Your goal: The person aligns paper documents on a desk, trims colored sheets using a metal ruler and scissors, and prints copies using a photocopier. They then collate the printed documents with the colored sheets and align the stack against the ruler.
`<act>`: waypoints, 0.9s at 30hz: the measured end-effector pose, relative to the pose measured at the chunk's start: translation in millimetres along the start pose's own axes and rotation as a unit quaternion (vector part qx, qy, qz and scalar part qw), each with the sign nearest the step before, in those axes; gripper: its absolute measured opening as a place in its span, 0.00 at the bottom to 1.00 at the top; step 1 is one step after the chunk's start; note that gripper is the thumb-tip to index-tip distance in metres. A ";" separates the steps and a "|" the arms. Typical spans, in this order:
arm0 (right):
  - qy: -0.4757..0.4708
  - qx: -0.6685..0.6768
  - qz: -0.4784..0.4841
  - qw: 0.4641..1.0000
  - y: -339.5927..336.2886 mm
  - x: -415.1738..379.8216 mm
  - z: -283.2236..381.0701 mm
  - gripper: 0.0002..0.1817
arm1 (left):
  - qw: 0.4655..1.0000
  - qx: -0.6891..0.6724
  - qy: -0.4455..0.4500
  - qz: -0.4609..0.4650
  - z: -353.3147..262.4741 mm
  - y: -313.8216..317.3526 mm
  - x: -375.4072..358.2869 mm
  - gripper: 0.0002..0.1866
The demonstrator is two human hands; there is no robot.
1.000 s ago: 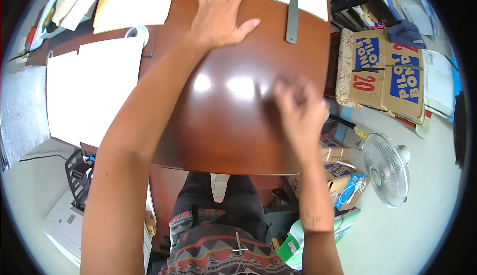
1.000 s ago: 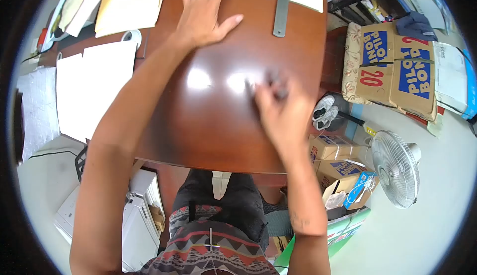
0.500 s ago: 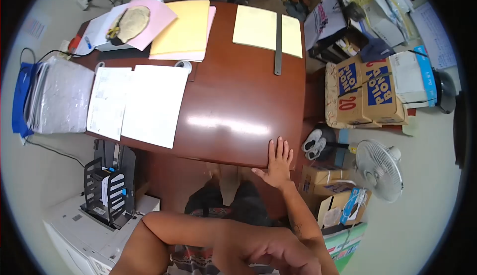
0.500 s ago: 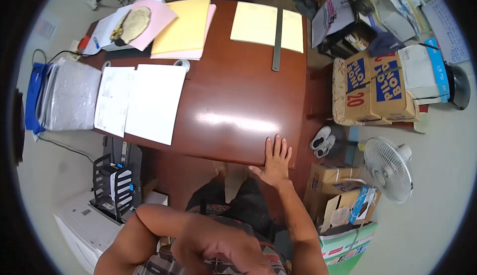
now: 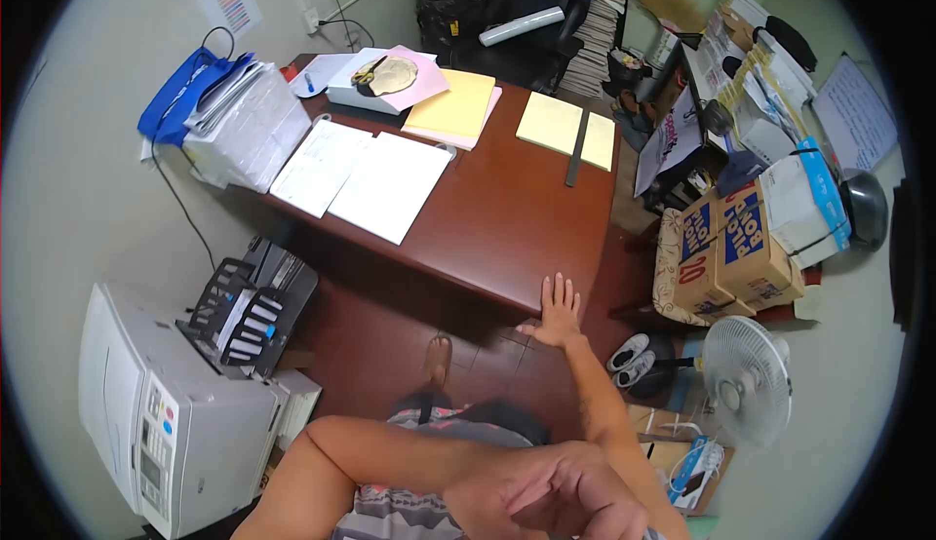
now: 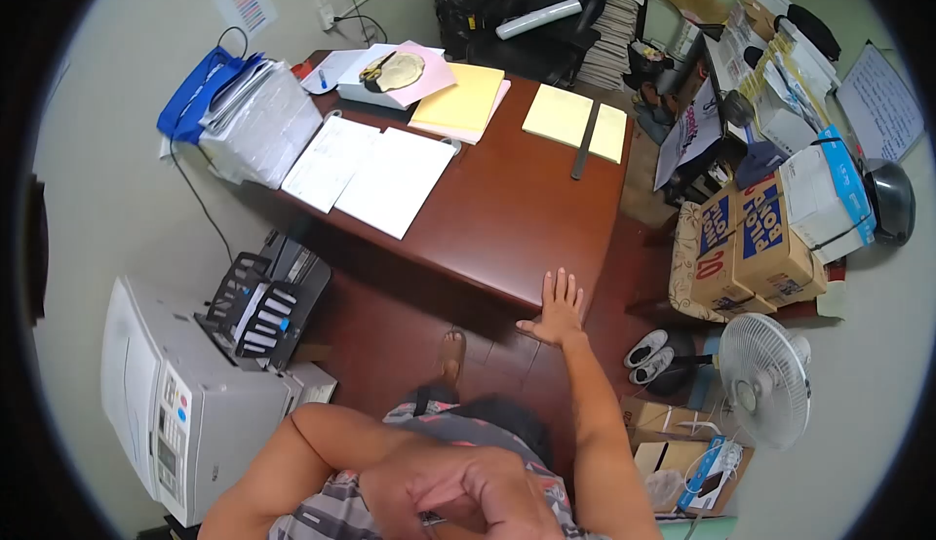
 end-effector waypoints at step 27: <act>0.270 -0.076 0.087 0.956 57.6 13.9 86.9 0.74 | 0.463 0.137 0.290 -0.826 -4.6 111.5 -698.9 0.09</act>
Point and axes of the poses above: each hand's wrist, its own x-axis towards the middle knuckle, its own y-axis out of the palm, z = x × y, the point moved 9 cm from there along x, towards the middle knuckle, and after that the axes turned 6 degrees about x, right-handed, at the moved point
